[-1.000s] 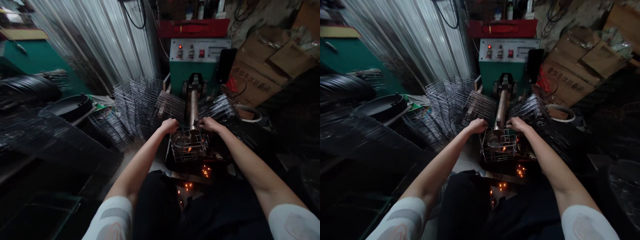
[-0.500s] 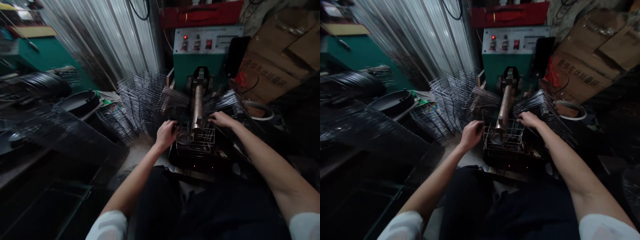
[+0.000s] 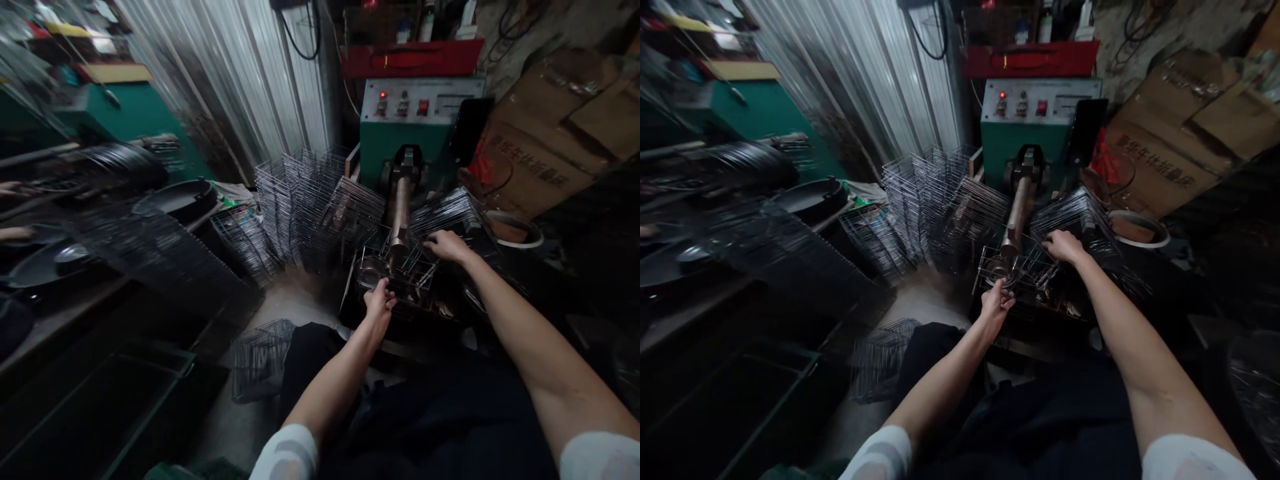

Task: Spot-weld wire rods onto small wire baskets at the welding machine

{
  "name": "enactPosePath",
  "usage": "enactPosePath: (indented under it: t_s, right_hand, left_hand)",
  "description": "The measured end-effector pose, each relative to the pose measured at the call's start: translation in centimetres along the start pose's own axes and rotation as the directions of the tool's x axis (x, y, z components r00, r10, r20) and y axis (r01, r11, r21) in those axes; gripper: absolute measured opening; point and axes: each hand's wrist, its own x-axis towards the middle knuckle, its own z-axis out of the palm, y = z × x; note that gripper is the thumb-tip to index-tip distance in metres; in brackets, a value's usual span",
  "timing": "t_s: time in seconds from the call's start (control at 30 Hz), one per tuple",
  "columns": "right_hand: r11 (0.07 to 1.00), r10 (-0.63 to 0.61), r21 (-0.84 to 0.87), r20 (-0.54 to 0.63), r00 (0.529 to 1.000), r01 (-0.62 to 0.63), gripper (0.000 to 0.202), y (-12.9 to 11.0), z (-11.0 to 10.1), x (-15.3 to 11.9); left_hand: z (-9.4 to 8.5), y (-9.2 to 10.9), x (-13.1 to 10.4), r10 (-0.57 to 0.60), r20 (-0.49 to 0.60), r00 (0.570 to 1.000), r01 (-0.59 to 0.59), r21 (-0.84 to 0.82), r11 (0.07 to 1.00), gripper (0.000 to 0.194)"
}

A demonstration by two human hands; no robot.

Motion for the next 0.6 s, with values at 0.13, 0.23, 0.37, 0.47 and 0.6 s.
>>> enactPosePath:
  t_s: [0.13,0.23,0.37,0.47,0.6]
  right_hand:
    - [1.0,-0.021,0.0,-0.003,1.0,0.021,0.04,-0.8,0.4,-2.7]
    - [0.999,-0.043,-0.01,0.004,0.999,0.043,0.045,-0.3,1.2,-4.9]
    - [0.999,-0.034,0.016,-0.044,0.998,0.035,0.057,2.1,3.1,-6.1]
    - [0.992,-0.032,0.121,-0.058,0.998,0.039,0.073,2.9,4.2,-6.7]
    - [0.985,0.037,0.167,0.01,0.999,-0.038,0.089,1.6,4.3,-8.0]
  left_hand:
    - [-4.6,-2.4,-5.2,-0.057,0.039,0.998,0.056,0.029,0.998,0.036]
    - [-10.2,-0.1,-9.3,-0.099,0.099,0.99,0.095,0.046,0.994,0.034]
    - [-19.1,10.9,-13.6,0.105,0.088,0.991,-0.108,0.032,0.994,0.05]
    - [-25.8,19.2,-14.9,0.454,0.055,0.889,-0.439,0.379,0.815,0.065]
    - [-32.4,21.9,-11.8,0.601,-0.126,0.789,-0.063,0.957,0.284,0.072]
